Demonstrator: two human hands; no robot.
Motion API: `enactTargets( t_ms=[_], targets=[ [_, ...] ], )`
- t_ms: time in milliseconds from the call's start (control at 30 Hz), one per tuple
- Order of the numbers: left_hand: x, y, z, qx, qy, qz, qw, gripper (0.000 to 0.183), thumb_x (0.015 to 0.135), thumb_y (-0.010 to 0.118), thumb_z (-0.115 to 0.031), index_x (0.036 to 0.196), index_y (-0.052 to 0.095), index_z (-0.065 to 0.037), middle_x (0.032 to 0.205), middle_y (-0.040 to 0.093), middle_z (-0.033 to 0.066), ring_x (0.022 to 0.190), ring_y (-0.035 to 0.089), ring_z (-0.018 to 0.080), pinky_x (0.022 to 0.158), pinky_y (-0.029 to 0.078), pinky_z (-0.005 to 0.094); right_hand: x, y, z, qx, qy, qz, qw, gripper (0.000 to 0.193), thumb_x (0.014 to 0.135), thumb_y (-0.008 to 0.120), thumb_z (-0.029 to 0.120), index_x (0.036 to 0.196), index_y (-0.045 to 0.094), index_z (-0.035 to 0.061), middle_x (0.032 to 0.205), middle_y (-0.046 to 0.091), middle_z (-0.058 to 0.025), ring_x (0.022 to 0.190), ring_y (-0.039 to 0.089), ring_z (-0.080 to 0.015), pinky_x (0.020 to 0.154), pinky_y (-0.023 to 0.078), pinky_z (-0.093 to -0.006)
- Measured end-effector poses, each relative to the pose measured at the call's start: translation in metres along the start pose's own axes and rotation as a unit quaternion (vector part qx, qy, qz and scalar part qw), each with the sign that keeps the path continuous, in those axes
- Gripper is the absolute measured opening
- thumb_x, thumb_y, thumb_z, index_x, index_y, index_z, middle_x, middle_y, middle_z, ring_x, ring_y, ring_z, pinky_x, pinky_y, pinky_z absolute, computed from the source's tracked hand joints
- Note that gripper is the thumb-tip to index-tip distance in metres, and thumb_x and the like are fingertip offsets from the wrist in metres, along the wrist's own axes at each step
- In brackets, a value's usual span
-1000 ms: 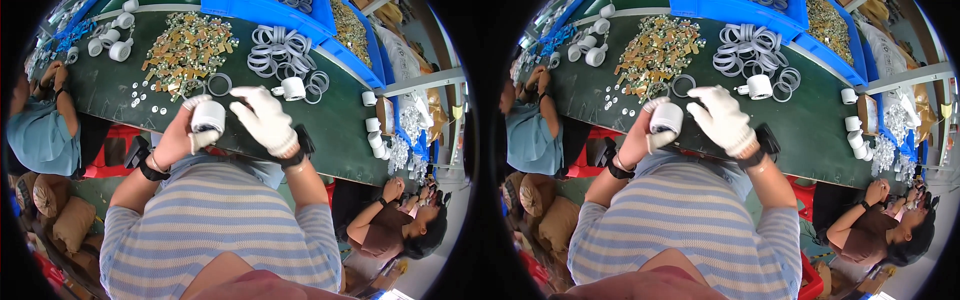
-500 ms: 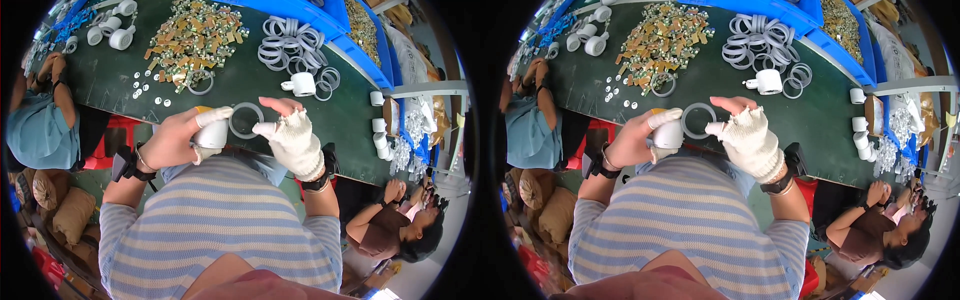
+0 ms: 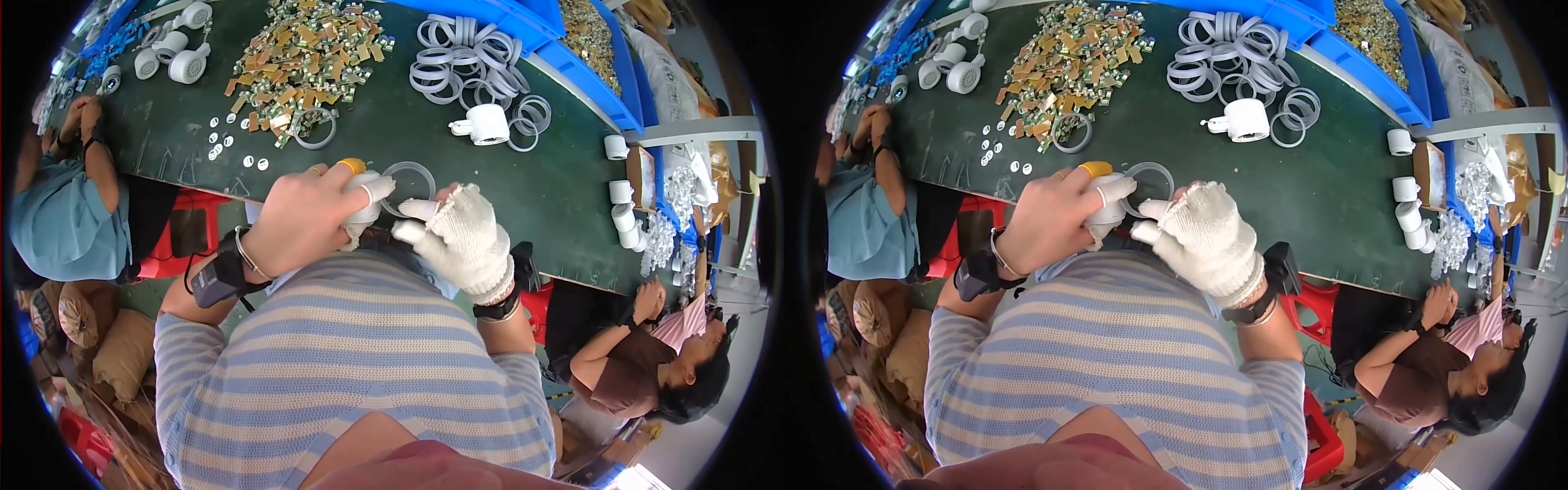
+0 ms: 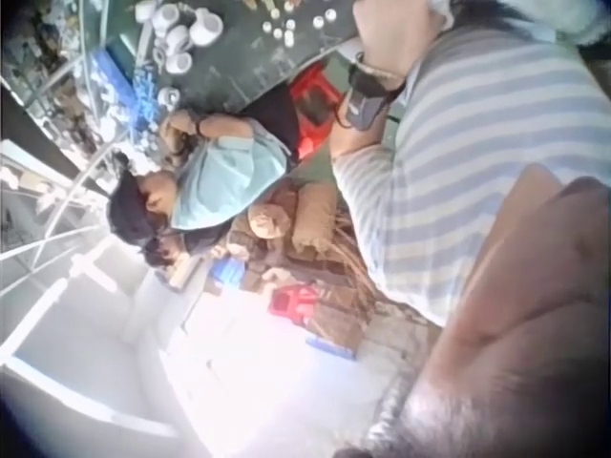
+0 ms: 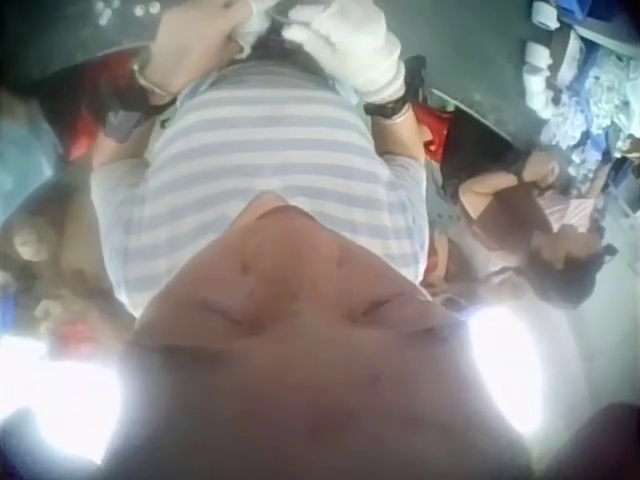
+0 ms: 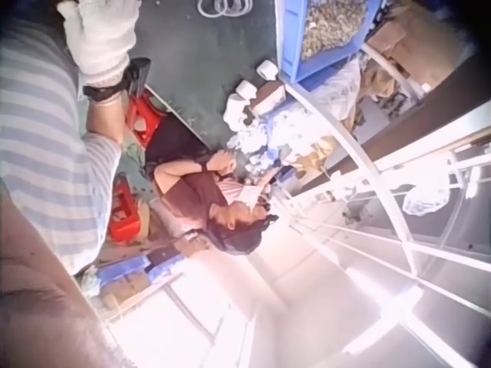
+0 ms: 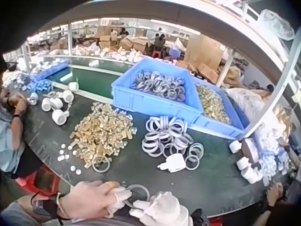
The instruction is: Assembling small white cylindrical components by fitting metal rings and yellow internal parts into them on a production line.
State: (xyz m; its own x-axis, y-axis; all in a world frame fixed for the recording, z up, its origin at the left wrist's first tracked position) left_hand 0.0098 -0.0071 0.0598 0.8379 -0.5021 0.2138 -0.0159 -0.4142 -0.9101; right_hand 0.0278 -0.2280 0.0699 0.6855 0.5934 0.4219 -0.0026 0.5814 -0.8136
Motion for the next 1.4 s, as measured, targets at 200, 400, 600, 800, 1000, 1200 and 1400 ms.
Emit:
enactTargets(
  t_ms=[200,400,600,800,1000,1200,1400],
  targets=[
    [-0.002,-0.005,0.007,-0.029,0.031,0.027,0.999,0.072,0.067,0.082,-0.010,0.136,0.066,-0.022,0.114,0.064,0.0078,0.088,0.068,0.0290,0.070,0.058,0.0392,-0.005,0.001,-0.034,0.277,-0.002,0.071,0.958,0.017,0.084,0.084,0.019,0.098,0.076,0.0136,0.083,0.061,-0.0044,0.081,0.063,-0.0257,0.070,0.049,-0.0391],
    [-0.003,-0.003,0.005,-0.029,-0.019,0.031,0.999,0.074,0.067,0.083,-0.011,0.137,0.064,-0.021,0.105,0.064,0.0086,0.084,0.067,0.0297,0.069,0.056,0.0402,-0.003,-0.007,-0.030,0.058,0.074,-0.042,0.995,0.038,0.079,0.085,0.018,0.116,0.076,0.0136,0.130,0.066,-0.0085,0.099,0.065,-0.0286,0.092,0.053,-0.0406],
    [0.005,0.017,0.003,-0.292,-0.107,0.013,0.950,0.068,0.085,0.080,-0.018,0.148,0.055,-0.015,0.113,0.067,0.0067,0.097,0.070,0.0238,0.083,0.058,0.0372,0.007,0.002,-0.016,-0.064,0.043,0.030,0.997,0.026,0.084,0.081,0.019,0.108,0.075,0.0124,0.102,0.072,-0.0073,0.084,0.068,-0.0271,0.082,0.054,-0.0395],
    [0.004,0.028,0.010,-0.862,-0.188,-0.017,0.471,0.088,0.099,0.074,-0.018,0.167,0.019,-0.015,0.147,0.051,0.0083,0.125,0.062,0.0216,0.106,0.054,0.0383,-0.005,-0.003,-0.009,0.595,0.234,-0.033,0.768,0.024,0.097,0.071,0.007,0.116,0.064,-0.0058,0.098,0.072,-0.0148,0.082,0.071,-0.0193,0.077,0.059,-0.0324],
    [0.004,0.038,0.002,-0.846,-0.151,0.011,0.511,0.110,0.087,0.081,0.000,0.169,0.009,-0.016,0.155,0.042,0.0089,0.134,0.055,0.0223,0.107,0.054,0.0406,0.005,-0.002,-0.010,0.541,0.280,0.025,0.793,0.026,0.096,0.070,0.005,0.119,0.063,-0.0056,0.099,0.073,-0.0149,0.083,0.073,-0.0197,0.076,0.060,-0.0316],
    [0.002,0.043,0.002,-0.756,-0.139,-0.007,0.640,0.114,0.085,0.082,0.006,0.169,0.008,-0.015,0.156,0.042,0.0082,0.137,0.052,0.0200,0.109,0.051,0.0385,0.005,-0.003,-0.009,0.501,0.251,0.050,0.826,0.024,0.101,0.067,0.010,0.121,0.065,-0.0024,0.101,0.075,-0.0111,0.086,0.071,-0.0142,0.078,0.056,-0.0284],
    [0.002,0.045,0.002,-0.766,-0.148,0.003,0.626,0.113,0.085,0.081,0.007,0.169,0.009,-0.016,0.156,0.043,0.0077,0.135,0.055,0.0197,0.109,0.050,0.0374,0.004,-0.001,-0.011,0.508,0.263,0.040,0.819,0.025,0.101,0.067,0.012,0.122,0.066,-0.0022,0.100,0.075,-0.0110,0.085,0.072,-0.0142,0.078,0.057,-0.0287]
  ],
)
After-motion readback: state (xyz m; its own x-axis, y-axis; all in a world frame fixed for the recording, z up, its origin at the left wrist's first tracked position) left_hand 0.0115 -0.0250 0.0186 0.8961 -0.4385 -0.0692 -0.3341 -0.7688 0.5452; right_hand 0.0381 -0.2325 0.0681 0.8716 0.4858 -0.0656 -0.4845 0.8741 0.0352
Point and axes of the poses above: each hand's wrist, its own x-axis towards the middle knuckle, its own y-axis out of the palm, z = x × y, the point moved 3 cm from there along x, towards the middle knuckle
